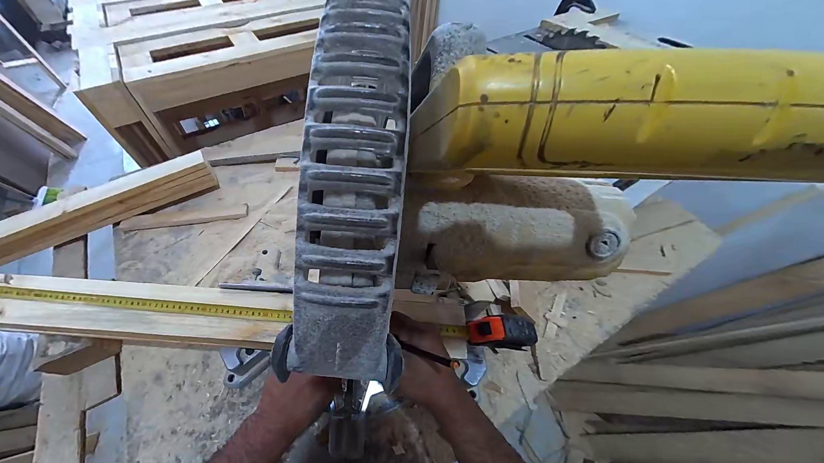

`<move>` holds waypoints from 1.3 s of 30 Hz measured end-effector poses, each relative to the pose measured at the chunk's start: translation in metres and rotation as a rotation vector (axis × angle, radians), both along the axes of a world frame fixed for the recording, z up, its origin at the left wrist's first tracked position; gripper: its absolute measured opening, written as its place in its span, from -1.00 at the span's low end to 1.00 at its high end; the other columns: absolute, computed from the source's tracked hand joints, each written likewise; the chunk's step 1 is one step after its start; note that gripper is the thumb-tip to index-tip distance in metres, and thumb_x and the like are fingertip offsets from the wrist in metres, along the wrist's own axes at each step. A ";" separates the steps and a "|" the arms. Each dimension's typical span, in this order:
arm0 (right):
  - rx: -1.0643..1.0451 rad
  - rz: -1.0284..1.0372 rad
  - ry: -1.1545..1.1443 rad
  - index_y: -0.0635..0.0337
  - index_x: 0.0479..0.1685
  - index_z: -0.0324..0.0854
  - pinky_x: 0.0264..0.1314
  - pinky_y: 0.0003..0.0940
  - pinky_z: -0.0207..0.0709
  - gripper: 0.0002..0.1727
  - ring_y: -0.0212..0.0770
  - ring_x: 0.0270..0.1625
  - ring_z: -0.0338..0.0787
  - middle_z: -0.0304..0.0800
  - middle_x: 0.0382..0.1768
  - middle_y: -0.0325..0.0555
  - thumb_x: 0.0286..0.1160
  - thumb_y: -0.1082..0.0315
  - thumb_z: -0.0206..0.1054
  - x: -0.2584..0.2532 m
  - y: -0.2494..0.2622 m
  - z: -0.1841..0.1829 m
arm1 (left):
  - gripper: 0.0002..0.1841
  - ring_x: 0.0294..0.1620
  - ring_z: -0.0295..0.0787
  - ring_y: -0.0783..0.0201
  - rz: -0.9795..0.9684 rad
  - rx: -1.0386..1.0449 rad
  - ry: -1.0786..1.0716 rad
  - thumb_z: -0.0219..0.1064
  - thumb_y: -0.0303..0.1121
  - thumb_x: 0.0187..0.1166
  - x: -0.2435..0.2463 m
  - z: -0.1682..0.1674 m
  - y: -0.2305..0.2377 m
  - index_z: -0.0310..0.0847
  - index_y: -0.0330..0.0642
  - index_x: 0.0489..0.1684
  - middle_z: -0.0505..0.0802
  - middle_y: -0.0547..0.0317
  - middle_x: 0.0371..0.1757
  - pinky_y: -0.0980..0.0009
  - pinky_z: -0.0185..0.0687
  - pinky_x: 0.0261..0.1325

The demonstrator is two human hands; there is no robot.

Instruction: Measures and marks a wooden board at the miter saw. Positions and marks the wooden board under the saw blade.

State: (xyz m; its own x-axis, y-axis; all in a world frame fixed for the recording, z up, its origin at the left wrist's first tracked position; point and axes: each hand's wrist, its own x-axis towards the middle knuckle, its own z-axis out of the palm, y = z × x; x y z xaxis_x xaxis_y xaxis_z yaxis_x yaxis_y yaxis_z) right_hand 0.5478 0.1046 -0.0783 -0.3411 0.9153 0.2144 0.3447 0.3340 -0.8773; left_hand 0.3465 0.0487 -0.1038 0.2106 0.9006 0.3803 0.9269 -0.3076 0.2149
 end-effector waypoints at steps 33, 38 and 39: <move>-0.025 -0.042 -0.030 -0.04 -0.41 0.76 -0.26 -0.52 0.63 -0.89 -0.58 -0.36 0.71 0.76 -0.47 -0.43 0.39 0.30 0.33 -0.001 -0.002 0.011 | -0.55 0.36 0.78 0.03 -0.011 -0.016 -0.005 0.31 -0.21 0.56 -0.004 -0.009 0.003 0.70 0.08 0.45 0.89 0.12 0.22 -0.10 0.53 0.54; -0.057 -0.057 -0.048 0.02 -0.43 0.75 -0.25 -0.53 0.62 -0.90 -0.57 -0.36 0.70 0.74 -0.49 -0.40 0.36 0.31 0.34 -0.002 -0.004 0.022 | -0.55 0.40 0.76 0.04 -0.014 -0.048 -0.017 0.31 -0.17 0.59 -0.004 -0.007 0.001 0.68 0.06 0.47 0.88 0.08 0.25 -0.14 0.42 0.63; -0.055 -0.062 -0.048 -0.01 -0.43 0.75 -0.26 -0.52 0.63 -0.90 -0.57 -0.37 0.71 0.74 -0.49 -0.41 0.36 0.30 0.34 -0.002 -0.004 0.019 | -0.55 0.40 0.76 0.05 -0.012 -0.041 -0.016 0.31 -0.17 0.59 -0.004 -0.008 0.002 0.68 0.07 0.47 0.88 0.09 0.24 -0.14 0.42 0.64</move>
